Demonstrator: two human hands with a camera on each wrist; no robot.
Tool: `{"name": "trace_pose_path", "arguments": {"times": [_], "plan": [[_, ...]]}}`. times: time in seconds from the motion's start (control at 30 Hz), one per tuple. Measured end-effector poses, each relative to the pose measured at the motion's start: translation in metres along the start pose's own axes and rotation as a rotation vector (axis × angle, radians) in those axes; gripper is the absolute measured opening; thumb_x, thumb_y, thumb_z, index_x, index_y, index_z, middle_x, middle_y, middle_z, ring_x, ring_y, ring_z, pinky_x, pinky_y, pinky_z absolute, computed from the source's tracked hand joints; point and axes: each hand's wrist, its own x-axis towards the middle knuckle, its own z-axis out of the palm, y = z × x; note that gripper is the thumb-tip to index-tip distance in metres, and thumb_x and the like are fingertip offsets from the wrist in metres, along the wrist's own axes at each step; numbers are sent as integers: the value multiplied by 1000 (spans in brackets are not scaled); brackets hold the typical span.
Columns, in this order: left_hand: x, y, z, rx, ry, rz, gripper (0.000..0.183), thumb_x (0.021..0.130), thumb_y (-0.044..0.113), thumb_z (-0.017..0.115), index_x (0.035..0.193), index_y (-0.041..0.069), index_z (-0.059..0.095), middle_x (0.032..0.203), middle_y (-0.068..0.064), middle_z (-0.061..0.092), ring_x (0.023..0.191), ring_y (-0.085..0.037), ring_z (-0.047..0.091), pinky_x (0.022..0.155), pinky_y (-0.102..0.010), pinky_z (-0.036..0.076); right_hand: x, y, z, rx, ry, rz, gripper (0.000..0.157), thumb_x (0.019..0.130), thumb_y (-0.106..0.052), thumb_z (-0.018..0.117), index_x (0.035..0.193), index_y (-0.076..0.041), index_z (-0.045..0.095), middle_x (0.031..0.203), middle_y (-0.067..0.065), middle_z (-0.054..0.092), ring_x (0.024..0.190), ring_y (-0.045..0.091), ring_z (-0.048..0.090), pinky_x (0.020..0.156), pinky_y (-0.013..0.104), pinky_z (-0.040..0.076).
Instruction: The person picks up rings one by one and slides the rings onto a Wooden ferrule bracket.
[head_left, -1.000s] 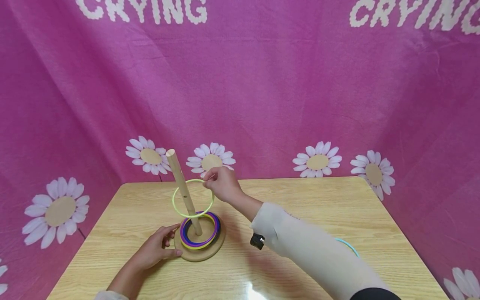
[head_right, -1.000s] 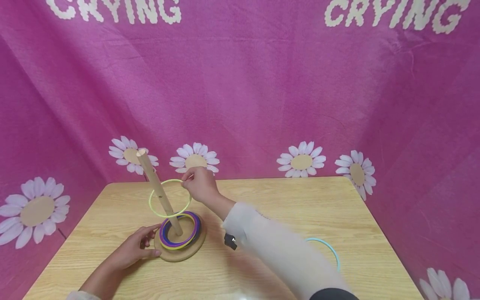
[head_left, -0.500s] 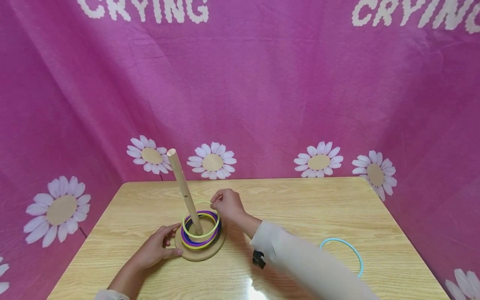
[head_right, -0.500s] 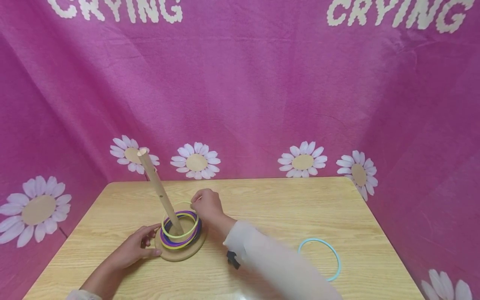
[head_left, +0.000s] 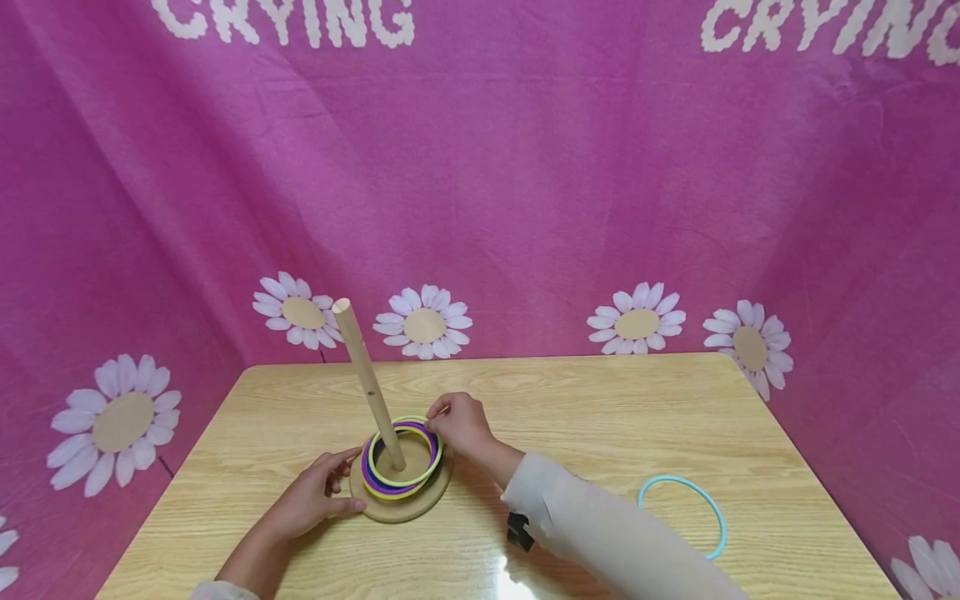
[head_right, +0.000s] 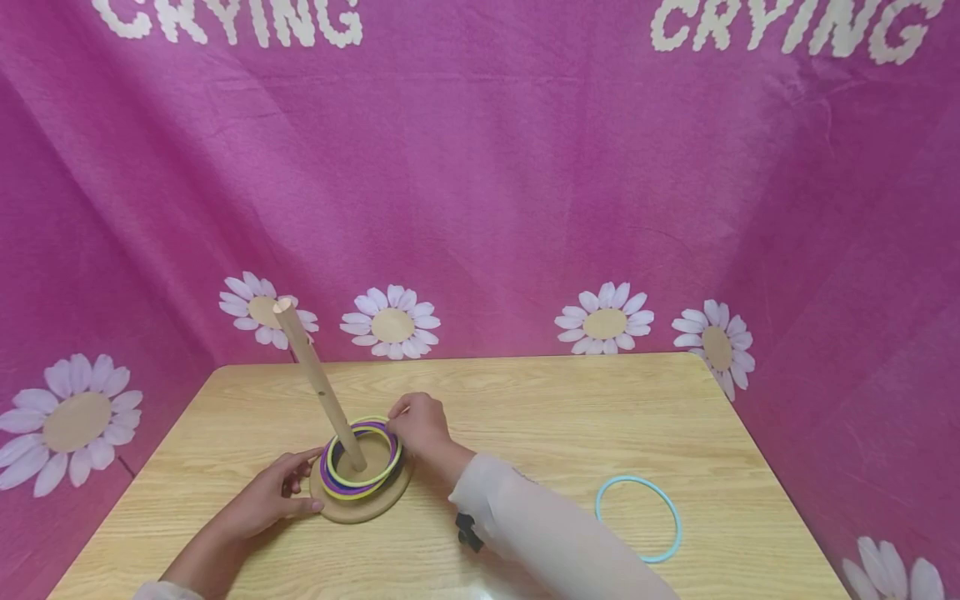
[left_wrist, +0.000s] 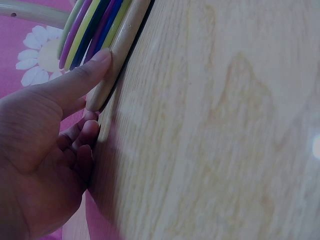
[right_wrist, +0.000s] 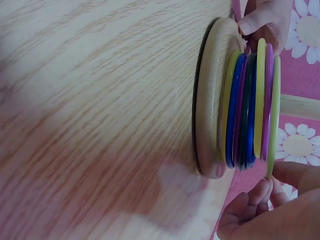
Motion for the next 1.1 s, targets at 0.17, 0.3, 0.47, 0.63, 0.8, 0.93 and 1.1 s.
{"name": "trace_pose_path", "arguments": {"times": [0.17, 0.3, 0.47, 0.63, 0.8, 0.93, 1.1], "plan": [[0, 1, 1, 29, -2, -16, 84, 75, 10, 92, 146, -8, 51, 104, -9, 51, 82, -12, 46, 71, -22, 41, -1, 2, -1, 1, -6, -2, 8, 78, -5, 82, 82, -8, 75, 71, -2, 70, 65, 5, 56, 68, 25, 48], [0, 1, 0, 38, -11, -29, 85, 75, 12, 92, 147, -7, 50, 105, -10, 51, 82, -13, 46, 71, -22, 41, -2, 3, -3, -2, -16, 3, 9, 80, -9, 83, 83, -10, 75, 73, -3, 70, 66, 5, 57, 70, 25, 48], [0, 2, -1, 44, -15, -33, 85, 76, 12, 92, 148, -6, 50, 105, -10, 51, 82, -13, 46, 72, -22, 41, -4, 6, -12, 22, -32, -10, 8, 81, -9, 83, 85, -8, 76, 74, -3, 70, 68, 5, 58, 71, 26, 50], [0, 4, -1, 33, 3, -19, 83, 76, 10, 92, 146, -7, 51, 105, -10, 52, 82, -14, 46, 71, -23, 41, -6, 12, -25, 46, -40, -22, 8, 83, -10, 82, 88, -7, 77, 75, -3, 70, 70, 4, 59, 73, 26, 51], [0, 4, 0, 18, 5, -10, 83, 75, 9, 91, 146, -8, 51, 105, -10, 52, 82, -14, 46, 71, -23, 41, -10, 17, -46, 88, -45, -33, 7, 85, -8, 81, 90, -6, 76, 77, -2, 70, 72, 7, 60, 70, 27, 52], [-1, 3, 0, 16, 6, -14, 84, 75, 8, 91, 146, -8, 51, 106, -11, 53, 82, -14, 46, 71, -23, 41, -17, 25, -66, 98, -49, -38, 7, 86, -8, 81, 90, -6, 76, 78, -1, 68, 73, 8, 59, 70, 27, 51], [0, 3, 0, 23, 6, -17, 84, 75, 8, 92, 146, -8, 50, 106, -11, 53, 82, -15, 46, 71, -23, 41, -25, 40, -93, 90, -54, -60, 8, 88, -7, 79, 94, -4, 76, 80, -1, 69, 75, 8, 60, 73, 27, 51]]}}
